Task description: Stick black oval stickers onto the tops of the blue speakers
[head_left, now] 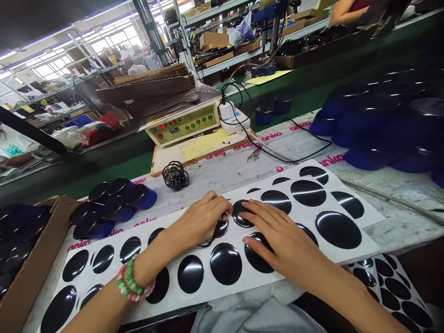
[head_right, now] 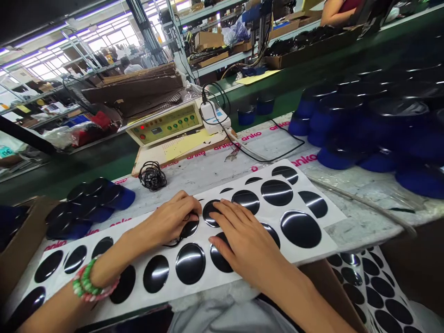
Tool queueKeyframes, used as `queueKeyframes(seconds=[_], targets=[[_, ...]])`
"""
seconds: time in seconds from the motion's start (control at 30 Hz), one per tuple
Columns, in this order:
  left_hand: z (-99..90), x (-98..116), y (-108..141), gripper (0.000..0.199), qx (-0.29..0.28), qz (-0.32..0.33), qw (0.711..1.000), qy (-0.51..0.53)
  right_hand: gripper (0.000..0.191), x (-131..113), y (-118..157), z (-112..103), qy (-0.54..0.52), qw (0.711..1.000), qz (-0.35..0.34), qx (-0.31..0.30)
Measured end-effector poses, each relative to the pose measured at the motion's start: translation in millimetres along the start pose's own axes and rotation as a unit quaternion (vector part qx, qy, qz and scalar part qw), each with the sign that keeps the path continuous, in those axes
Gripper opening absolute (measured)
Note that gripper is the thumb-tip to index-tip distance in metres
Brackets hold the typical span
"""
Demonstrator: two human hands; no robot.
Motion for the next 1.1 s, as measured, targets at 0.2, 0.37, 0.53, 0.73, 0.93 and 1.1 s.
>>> queueKeyframes(seconds=[0.2,0.37,0.53,0.73,0.93,1.1], targets=[[4.7,-4.4,11.1,0.026,0.014,0.020,1.000,-0.010,0.036,-1.4,-1.4,0.0,-0.001,1.000,0.007,0.001],[8.9,-6.1,22.5,0.031,0.058,0.060,0.996,0.014,0.037,-2.1,-1.7,-0.8,0.003,1.000,0.008,-0.002],[3.1,-6.2,30.3,0.016,0.080,0.033,0.996,0.036,0.036,-3.0,-1.9,-0.5,0.003,1.000,0.010,0.000],[-3.4,-4.1,28.5,0.024,0.078,0.004,0.996,0.035,0.036,-3.5,-2.3,-0.8,0.005,1.000,0.001,0.014],[3.8,-5.6,23.6,0.029,0.036,0.045,0.998,0.022,0.036,-2.7,-2.7,1.0,0.013,1.000,-0.006,0.006],[7.2,-8.3,31.4,0.026,0.072,0.070,0.994,0.048,0.036,-3.5,-2.0,1.6,0.006,1.000,0.002,0.001]])
Point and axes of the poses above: each hand's wrist, its own y-axis away from the middle knuckle, its own z-axis out of the palm, x = y × z, the point moved 2 cm from there along -y, towards the middle knuckle
